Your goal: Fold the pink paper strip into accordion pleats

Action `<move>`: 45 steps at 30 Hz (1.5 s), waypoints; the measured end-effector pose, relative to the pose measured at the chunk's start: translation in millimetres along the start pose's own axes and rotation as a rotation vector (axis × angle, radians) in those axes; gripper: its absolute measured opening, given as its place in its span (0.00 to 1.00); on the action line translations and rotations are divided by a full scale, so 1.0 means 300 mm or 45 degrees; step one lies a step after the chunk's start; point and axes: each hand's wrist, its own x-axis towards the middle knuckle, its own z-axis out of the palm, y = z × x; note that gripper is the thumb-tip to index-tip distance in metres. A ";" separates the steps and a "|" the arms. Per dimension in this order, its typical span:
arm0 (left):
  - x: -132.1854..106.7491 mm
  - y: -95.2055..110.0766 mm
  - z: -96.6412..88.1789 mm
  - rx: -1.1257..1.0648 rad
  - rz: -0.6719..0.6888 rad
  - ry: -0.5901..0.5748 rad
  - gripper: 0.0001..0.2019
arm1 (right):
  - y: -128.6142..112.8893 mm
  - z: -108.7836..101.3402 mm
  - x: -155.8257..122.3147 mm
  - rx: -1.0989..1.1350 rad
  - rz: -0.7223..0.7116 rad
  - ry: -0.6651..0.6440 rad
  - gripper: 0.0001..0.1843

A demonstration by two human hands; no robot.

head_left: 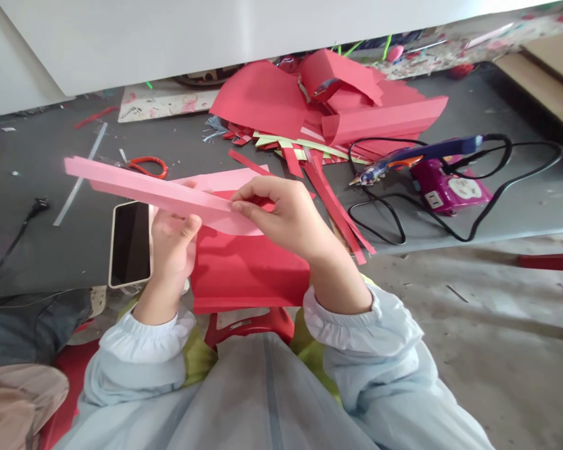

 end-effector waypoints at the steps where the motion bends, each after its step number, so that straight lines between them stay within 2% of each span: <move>1: -0.007 -0.002 0.007 -0.004 -0.044 0.004 0.29 | -0.001 0.005 -0.001 0.004 0.024 -0.027 0.06; 4: -0.017 -0.013 0.028 0.047 0.004 0.242 0.20 | -0.002 0.019 -0.003 0.011 0.073 -0.093 0.06; 7: -0.014 -0.020 0.037 0.105 0.095 0.442 0.17 | -0.002 0.019 -0.006 0.022 0.117 -0.147 0.06; 12: -0.009 -0.014 0.032 0.113 0.188 0.484 0.14 | 0.002 -0.010 -0.006 -0.010 0.183 -0.214 0.06; 17: -0.004 -0.007 0.020 0.066 0.239 0.560 0.18 | 0.008 -0.047 -0.007 -0.020 0.205 -0.215 0.06; 24: 0.012 0.006 -0.002 0.069 0.306 0.526 0.16 | 0.032 -0.087 -0.007 -0.066 0.253 -0.205 0.09; 32: 0.034 0.006 -0.059 0.080 0.308 0.577 0.13 | 0.060 -0.116 -0.009 0.004 0.274 -0.191 0.08; 36: 0.037 0.014 -0.080 0.008 0.309 0.505 0.09 | 0.066 -0.126 -0.013 0.031 0.268 -0.176 0.07; 42: 0.036 0.017 -0.083 0.119 0.319 0.445 0.09 | 0.071 -0.140 -0.019 -0.026 0.198 -0.173 0.07; 45: 0.031 0.014 -0.064 0.045 0.339 0.470 0.09 | 0.064 -0.138 -0.017 -0.069 0.175 -0.203 0.07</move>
